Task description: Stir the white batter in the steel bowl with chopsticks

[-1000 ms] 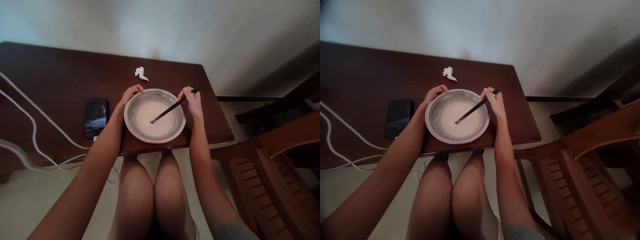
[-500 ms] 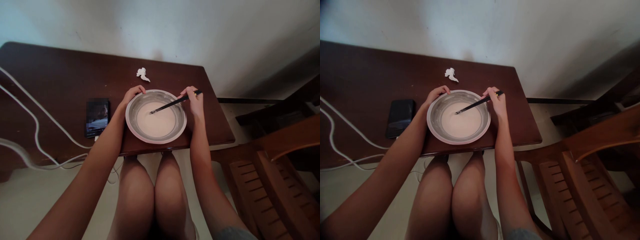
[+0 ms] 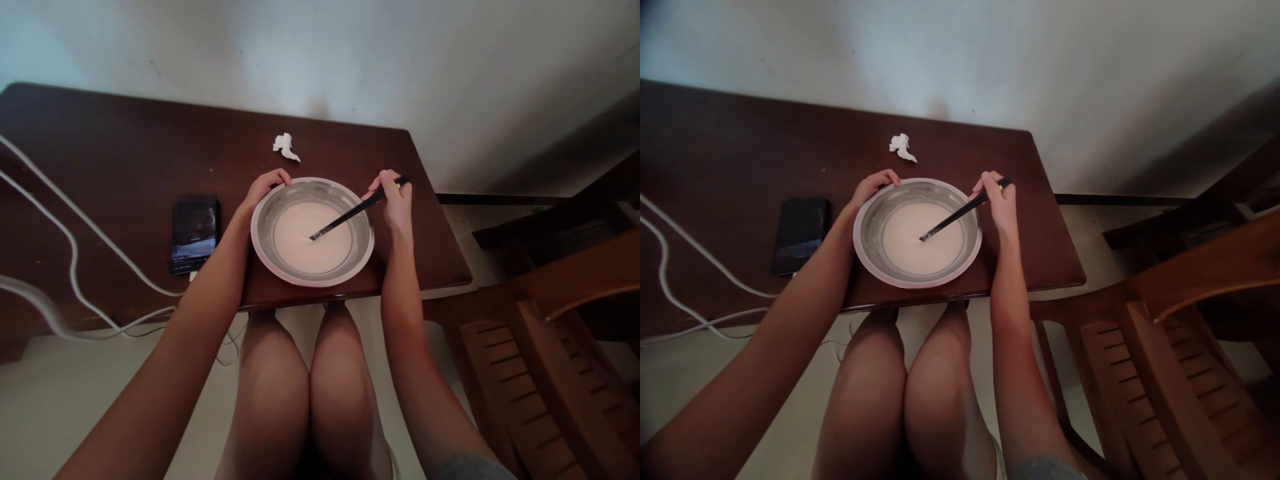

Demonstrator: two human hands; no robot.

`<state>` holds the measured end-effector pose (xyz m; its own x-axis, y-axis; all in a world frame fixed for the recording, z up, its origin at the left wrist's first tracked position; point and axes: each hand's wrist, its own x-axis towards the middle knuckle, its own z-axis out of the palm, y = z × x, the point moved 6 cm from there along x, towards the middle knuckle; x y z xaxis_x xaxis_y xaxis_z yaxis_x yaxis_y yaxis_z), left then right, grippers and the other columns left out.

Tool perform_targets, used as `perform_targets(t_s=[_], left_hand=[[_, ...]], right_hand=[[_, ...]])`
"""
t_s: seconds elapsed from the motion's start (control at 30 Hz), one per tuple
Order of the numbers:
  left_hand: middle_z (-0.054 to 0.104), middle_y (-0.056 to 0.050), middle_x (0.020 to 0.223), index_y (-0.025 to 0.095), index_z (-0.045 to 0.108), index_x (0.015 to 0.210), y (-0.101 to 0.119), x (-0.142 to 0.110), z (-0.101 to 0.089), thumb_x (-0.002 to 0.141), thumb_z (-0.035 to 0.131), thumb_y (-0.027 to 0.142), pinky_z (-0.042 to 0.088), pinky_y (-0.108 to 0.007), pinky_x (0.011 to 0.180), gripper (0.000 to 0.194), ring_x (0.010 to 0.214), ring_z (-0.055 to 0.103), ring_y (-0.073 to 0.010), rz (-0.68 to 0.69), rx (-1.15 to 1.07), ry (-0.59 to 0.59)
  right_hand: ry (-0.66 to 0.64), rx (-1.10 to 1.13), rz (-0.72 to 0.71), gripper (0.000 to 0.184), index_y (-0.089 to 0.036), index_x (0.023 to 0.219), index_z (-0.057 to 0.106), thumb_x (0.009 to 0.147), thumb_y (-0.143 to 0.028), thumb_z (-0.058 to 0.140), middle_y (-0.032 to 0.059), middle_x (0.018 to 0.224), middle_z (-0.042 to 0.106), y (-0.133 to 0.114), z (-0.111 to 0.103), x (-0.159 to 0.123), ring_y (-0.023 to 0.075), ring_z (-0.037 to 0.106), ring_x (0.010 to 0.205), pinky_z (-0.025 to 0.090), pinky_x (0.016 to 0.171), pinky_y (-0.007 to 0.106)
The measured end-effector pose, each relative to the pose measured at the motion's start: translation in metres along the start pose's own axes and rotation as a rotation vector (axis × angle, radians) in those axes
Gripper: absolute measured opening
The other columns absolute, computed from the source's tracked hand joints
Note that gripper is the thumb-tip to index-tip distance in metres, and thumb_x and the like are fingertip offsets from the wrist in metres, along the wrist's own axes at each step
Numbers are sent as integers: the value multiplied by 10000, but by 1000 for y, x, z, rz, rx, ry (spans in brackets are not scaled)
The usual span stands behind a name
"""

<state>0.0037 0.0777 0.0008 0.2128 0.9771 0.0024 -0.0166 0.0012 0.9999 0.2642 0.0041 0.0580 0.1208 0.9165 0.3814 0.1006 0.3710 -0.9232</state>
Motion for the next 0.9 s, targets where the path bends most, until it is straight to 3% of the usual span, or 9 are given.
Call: perform_targets(t_s=[0.13,0.3,0.47,0.63,0.8,0.9], left_hand=[[527,7,586,174,591,552,-4,1,0,680,448,46,374,-188,561,231,580,463,-97,-42,-56,-4],[558,5,618,176,590,568,-7,2,0,692,450,62,381,-189,579,219,607,488,-97,-60,-89,-24],[549,6,626,175,581,592,-6,1,0,692,463,78,383,-197,591,183,608,469,-99,-41,-55,-18],[544,5,630,180,582,584,-5,1,0,666,476,117,375,-197,573,149,607,469,-103,-16,-32,-18],[538,-1,619,187,576,588,-7,1,-1,684,495,136,385,-207,577,136,590,468,-108,-35,-31,-13],[532,-1,616,188,567,587,-8,0,0,707,496,138,387,-210,572,148,582,469,-108,-55,-33,-9]], right_hand=[[-134,-18,-16,384,-215,682,648,844,-551,555,-50,510,591,-2,11,-2,81,599,528,464,564,234],[27,5,-13,390,-211,641,609,857,-530,548,-55,515,600,0,-1,0,69,579,490,422,505,218],[-161,18,-14,354,-214,687,658,853,-513,569,-51,522,613,-1,12,-2,77,610,529,462,558,227],[2,-6,-12,392,-215,655,612,850,-549,548,-50,508,594,-1,2,-1,75,572,496,396,497,227],[-138,-37,16,413,-223,669,634,826,-595,548,-42,521,594,-1,12,-2,94,609,547,464,562,248],[-91,-55,8,404,-227,702,632,826,-600,542,-44,558,617,-2,8,-2,91,617,575,467,575,244]])
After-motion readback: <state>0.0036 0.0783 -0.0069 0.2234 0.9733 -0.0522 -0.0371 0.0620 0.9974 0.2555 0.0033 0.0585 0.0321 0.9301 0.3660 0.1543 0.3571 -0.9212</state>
